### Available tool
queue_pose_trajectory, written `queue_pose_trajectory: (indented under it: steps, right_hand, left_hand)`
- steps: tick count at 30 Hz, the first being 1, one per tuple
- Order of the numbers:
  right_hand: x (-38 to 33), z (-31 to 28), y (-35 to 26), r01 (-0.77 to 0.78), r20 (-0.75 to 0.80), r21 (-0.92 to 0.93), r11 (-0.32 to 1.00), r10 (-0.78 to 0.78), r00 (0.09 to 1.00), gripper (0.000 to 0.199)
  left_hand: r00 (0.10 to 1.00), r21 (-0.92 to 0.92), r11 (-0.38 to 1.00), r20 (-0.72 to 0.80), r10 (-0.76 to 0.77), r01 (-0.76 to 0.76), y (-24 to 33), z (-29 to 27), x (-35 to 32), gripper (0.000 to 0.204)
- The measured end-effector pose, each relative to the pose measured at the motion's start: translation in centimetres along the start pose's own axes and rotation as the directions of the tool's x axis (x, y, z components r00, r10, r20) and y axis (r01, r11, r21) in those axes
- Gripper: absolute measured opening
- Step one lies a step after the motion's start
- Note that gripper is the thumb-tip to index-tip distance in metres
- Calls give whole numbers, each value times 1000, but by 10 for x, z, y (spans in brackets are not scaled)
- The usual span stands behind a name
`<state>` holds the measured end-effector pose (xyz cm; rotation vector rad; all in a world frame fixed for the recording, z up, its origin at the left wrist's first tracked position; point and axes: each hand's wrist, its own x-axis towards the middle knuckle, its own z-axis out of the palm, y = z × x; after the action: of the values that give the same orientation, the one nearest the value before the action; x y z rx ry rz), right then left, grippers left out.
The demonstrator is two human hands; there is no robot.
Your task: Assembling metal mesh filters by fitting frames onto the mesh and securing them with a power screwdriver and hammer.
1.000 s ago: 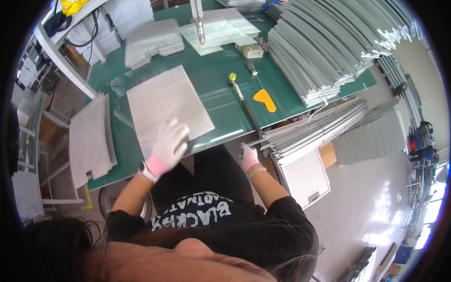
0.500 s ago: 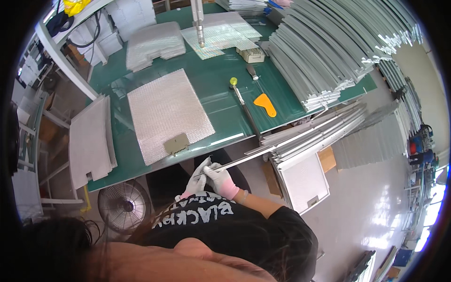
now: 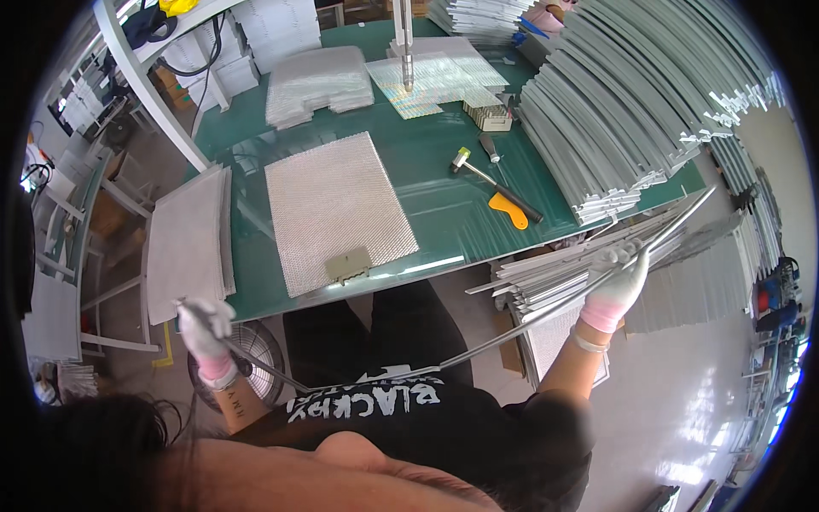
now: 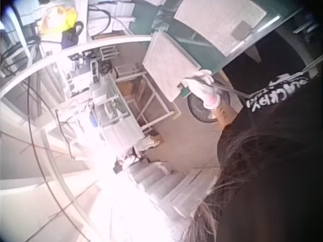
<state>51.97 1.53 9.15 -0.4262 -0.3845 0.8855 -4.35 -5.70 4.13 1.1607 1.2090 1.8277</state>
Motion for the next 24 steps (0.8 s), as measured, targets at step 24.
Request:
queue_pose_trajectory:
  steps: [24]
  right_hand:
    - [-121,-10,209,-110,224,-915,387,717,660,39]
  left_hand:
    - [626,-521,373,487,-608,768,-149,179,-109,39]
